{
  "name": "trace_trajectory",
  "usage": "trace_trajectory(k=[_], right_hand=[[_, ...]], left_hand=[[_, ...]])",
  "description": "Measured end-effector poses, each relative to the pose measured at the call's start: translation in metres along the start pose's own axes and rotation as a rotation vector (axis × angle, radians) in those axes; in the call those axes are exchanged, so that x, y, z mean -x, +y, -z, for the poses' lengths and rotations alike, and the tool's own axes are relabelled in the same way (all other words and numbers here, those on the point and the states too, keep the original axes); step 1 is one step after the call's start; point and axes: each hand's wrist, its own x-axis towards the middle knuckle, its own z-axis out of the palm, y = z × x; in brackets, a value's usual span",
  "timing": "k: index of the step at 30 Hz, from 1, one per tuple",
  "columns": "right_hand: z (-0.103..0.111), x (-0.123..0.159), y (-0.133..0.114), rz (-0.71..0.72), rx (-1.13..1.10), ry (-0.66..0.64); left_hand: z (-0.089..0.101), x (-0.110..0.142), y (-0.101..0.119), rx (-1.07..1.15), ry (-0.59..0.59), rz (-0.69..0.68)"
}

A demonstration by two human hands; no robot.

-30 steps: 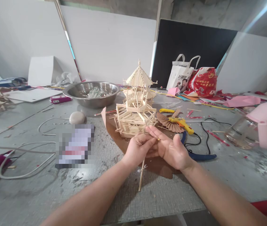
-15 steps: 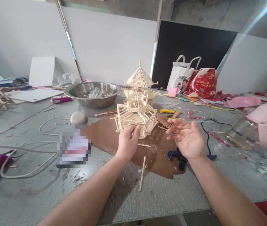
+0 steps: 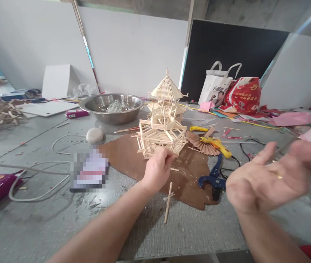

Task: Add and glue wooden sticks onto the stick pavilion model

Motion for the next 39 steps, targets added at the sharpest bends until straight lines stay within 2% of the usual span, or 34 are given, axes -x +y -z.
trace_trajectory(k=[2,3,6,8,11,14,19,23,27,31,34,39], right_hand=[[-0.002,0.008,0.004,-0.019,0.066,-0.188],[-0.004,0.011,0.007,-0.094,0.064,-0.301],[-0.011,0.021,0.02,-0.528,-0.02,-0.628],[-0.016,0.026,0.028,-0.873,-0.046,-0.768],[-0.026,0.034,0.038,-1.295,-0.085,-0.805],[-0.036,0.039,0.047,-1.484,-0.171,-0.737],[-0.05,0.044,0.053,-1.605,-0.21,-0.755],[-0.058,0.047,0.053,-1.564,-0.179,-0.935],[-0.06,0.049,0.054,-1.558,-0.115,-1.085],[-0.061,0.052,0.054,-1.546,-0.071,-1.183],[-0.063,0.055,0.052,-1.448,-0.007,-1.264],[-0.059,0.055,0.051,-1.366,0.045,-1.272]], left_hand=[[-0.001,0.002,0.003,0.021,-0.034,-0.069],[0.0,0.003,0.004,0.029,-0.06,-0.104],[0.0,0.004,0.009,0.027,-0.162,-0.199],[0.0,0.005,0.012,0.003,-0.236,-0.234],[-0.002,0.006,0.012,-0.037,-0.366,-0.276],[-0.004,0.008,0.011,-0.084,-0.462,-0.284],[-0.001,0.007,0.013,-0.208,-0.493,-0.259],[0.008,0.0,0.014,-0.387,-0.527,-0.122],[0.014,-0.006,0.005,-0.53,-0.599,0.034],[0.015,-0.006,-0.007,-0.525,-0.577,0.007],[0.015,-0.005,-0.012,-0.488,-0.583,-0.021],[0.018,-0.006,-0.009,-0.423,-0.585,-0.034]])
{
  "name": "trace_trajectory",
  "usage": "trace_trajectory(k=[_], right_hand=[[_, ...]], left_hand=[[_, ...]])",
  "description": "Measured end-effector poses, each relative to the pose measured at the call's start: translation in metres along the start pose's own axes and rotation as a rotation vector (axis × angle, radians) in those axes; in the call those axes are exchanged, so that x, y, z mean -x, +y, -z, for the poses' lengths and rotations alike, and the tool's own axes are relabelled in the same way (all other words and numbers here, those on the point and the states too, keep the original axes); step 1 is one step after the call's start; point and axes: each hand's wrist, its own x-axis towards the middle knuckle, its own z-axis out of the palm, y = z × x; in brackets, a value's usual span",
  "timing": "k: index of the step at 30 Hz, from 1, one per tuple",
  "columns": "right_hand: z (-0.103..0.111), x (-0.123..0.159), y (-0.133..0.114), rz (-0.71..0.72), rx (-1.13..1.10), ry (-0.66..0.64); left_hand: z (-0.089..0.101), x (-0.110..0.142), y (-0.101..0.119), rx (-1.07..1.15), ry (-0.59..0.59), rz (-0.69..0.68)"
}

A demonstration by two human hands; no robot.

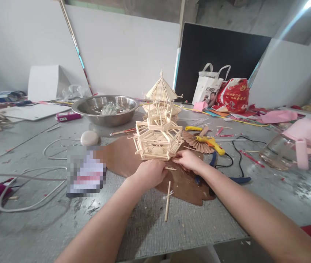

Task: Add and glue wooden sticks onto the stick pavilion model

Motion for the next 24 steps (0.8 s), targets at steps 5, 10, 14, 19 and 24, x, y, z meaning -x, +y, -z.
trace_trajectory(k=[5,10,14,19,24], right_hand=[[0.019,0.022,-0.004,0.064,-0.018,-0.022],[0.041,0.053,-0.018,0.263,-0.18,-0.06],[0.051,0.071,-0.025,0.445,-0.365,-0.078],[0.062,0.078,-0.028,0.57,-0.479,0.022],[0.077,0.067,-0.016,0.416,-0.209,0.103]], left_hand=[[0.005,0.003,0.003,0.008,-0.023,0.009],[0.009,0.003,0.003,0.008,0.026,0.049],[0.014,-0.003,0.002,0.238,0.184,0.246],[0.016,-0.008,0.002,1.079,0.278,0.504],[0.011,-0.012,-0.003,1.09,0.418,0.549]])
